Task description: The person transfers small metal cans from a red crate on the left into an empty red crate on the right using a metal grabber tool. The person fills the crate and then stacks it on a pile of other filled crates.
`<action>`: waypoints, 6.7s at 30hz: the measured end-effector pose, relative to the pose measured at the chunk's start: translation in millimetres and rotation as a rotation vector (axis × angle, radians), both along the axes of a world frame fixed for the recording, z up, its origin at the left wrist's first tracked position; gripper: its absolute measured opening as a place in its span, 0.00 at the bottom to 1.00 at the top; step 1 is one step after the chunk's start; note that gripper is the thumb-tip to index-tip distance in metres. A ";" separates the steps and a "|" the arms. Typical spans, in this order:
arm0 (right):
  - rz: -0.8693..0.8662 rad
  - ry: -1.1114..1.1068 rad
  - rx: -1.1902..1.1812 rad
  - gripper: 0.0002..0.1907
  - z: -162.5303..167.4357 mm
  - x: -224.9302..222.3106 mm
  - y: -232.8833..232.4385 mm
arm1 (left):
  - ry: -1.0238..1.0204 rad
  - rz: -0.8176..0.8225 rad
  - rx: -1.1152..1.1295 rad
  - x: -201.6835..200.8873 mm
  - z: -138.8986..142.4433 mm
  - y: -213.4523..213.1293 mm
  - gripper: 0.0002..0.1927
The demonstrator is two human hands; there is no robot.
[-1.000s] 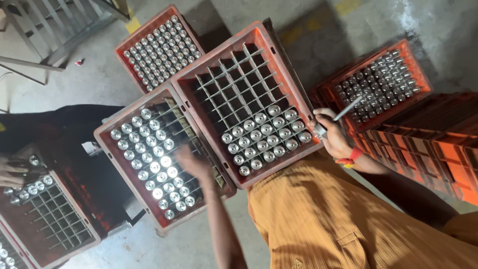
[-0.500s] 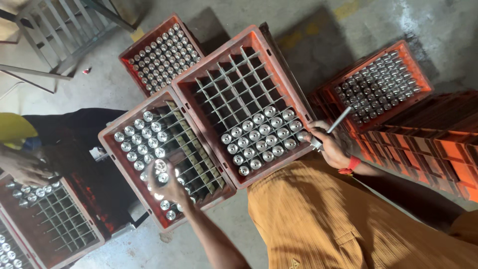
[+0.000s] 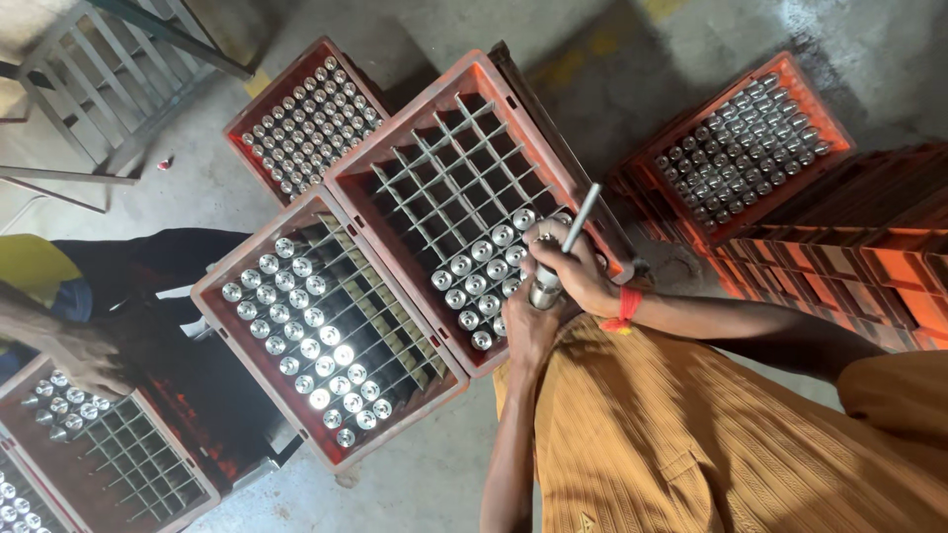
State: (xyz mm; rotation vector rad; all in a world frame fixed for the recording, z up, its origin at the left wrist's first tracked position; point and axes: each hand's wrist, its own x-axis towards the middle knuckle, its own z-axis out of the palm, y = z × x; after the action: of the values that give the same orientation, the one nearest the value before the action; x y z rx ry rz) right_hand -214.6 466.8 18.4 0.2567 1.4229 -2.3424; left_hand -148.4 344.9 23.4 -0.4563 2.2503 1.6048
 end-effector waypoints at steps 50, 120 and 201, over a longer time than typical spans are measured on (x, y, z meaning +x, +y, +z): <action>-0.094 -0.242 0.104 0.06 -55.6 29.1 58.1 | -0.067 0.801 0.371 0.5 -45.3 -139.5 0.25; -0.029 -0.140 0.100 0.08 12.7 4.3 -12.6 | 0.031 0.080 0.078 4.8 10.3 -10.8 0.13; -0.286 -0.109 -0.054 0.06 -51.5 -34.2 70.4 | 0.707 -0.296 -0.966 -75.8 -31.5 -76.3 0.35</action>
State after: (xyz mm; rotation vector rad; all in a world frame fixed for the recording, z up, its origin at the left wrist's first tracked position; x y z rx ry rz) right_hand -248.8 537.3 -33.1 0.5993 1.3437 -2.5426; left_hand -224.3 268.7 -8.1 0.3039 3.3363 0.4480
